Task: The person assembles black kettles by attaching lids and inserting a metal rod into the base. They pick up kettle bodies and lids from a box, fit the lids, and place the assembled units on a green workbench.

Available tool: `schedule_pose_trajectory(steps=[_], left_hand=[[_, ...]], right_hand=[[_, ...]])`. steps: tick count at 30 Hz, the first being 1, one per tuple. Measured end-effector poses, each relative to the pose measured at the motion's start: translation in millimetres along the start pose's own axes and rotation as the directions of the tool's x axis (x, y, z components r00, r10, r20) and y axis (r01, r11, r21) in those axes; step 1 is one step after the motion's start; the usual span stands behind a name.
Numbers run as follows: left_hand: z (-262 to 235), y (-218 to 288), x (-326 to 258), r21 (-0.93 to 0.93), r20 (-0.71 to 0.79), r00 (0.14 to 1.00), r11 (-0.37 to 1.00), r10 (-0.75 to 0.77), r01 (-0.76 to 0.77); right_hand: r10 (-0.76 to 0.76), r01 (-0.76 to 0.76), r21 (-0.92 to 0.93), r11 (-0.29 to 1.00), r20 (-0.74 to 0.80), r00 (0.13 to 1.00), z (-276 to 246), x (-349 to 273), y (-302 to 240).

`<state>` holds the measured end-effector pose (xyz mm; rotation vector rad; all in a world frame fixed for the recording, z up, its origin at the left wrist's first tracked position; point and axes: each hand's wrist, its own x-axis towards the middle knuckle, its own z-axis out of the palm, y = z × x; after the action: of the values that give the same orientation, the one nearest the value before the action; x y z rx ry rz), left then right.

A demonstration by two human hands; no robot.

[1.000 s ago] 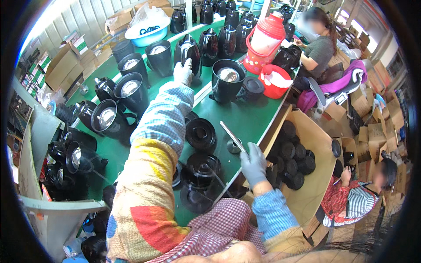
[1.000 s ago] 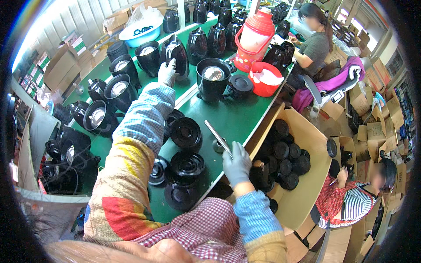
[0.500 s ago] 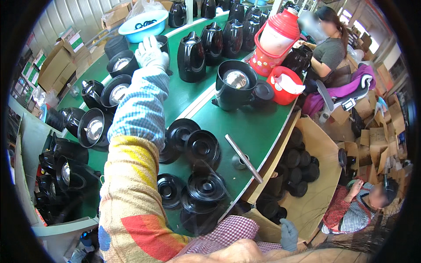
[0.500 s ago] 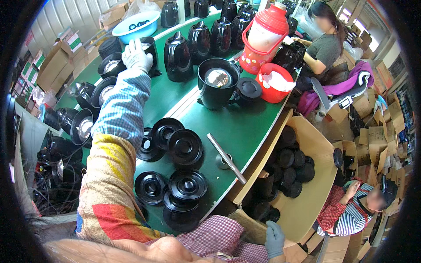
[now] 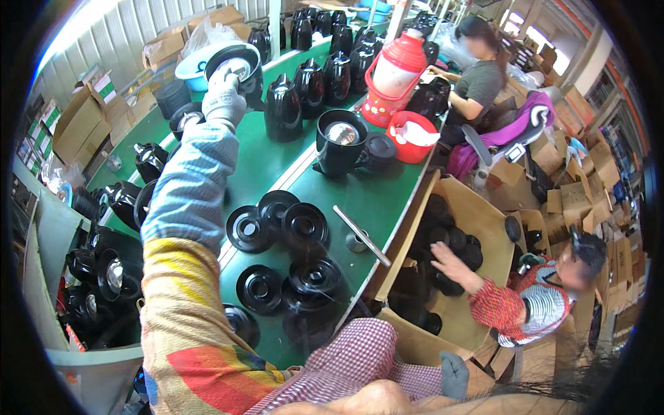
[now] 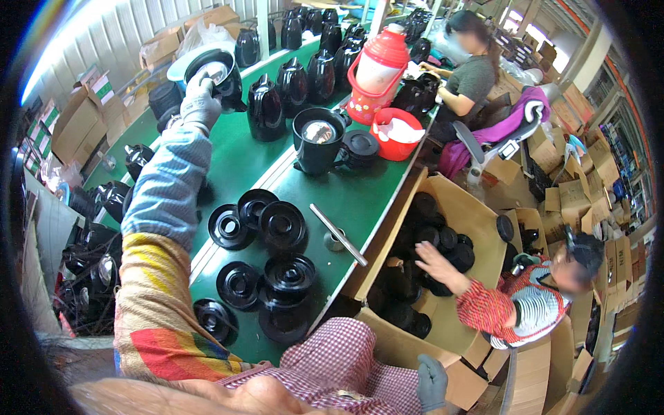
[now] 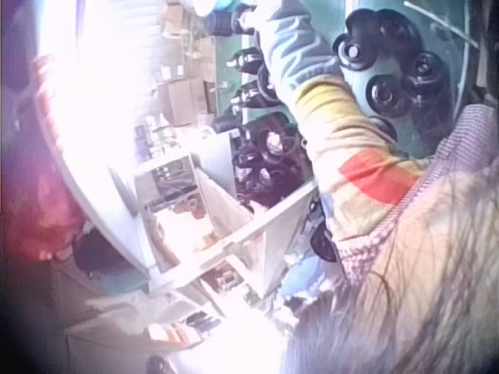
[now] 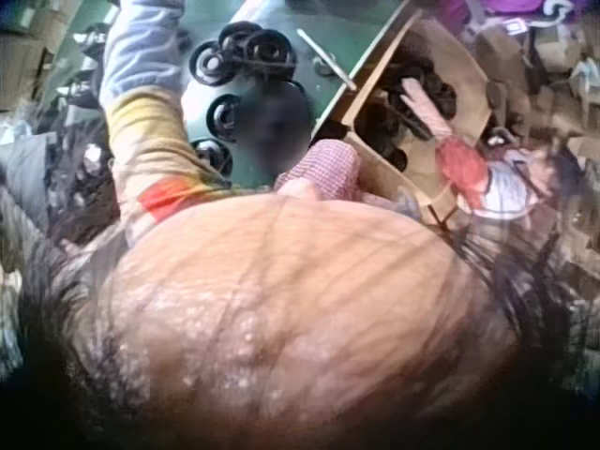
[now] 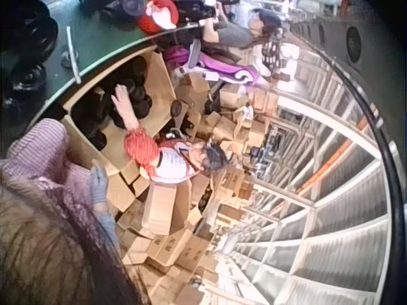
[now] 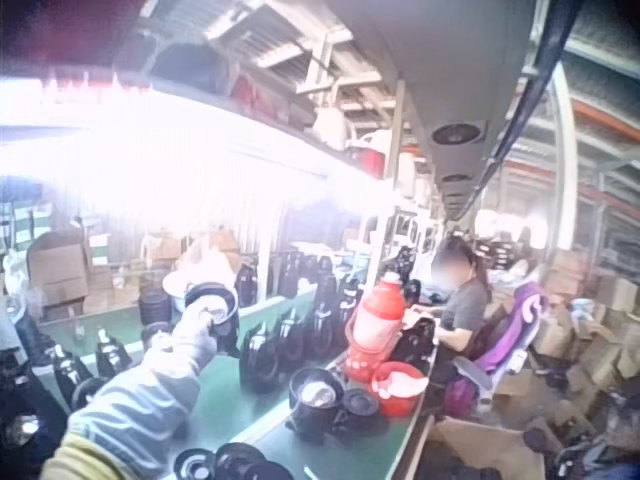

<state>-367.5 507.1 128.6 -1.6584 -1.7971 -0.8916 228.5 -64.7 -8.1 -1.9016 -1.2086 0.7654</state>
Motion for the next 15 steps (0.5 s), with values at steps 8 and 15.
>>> schedule_pose_trajectory(steps=[8,15], left_hand=[[-254.1,162.4,-83.4,-0.395,0.103,0.848,0.804,0.519,-0.444],[-368.4,292.0,-267.6,-0.56,0.314,0.637,0.679,0.704,-0.474]], right_hand=[[-0.21,0.209,0.039,0.977,0.017,0.978,-10.8,-22.9,-43.1],[-0.429,0.354,0.416,0.838,0.098,0.898,-9.5,-11.7,-148.9]])
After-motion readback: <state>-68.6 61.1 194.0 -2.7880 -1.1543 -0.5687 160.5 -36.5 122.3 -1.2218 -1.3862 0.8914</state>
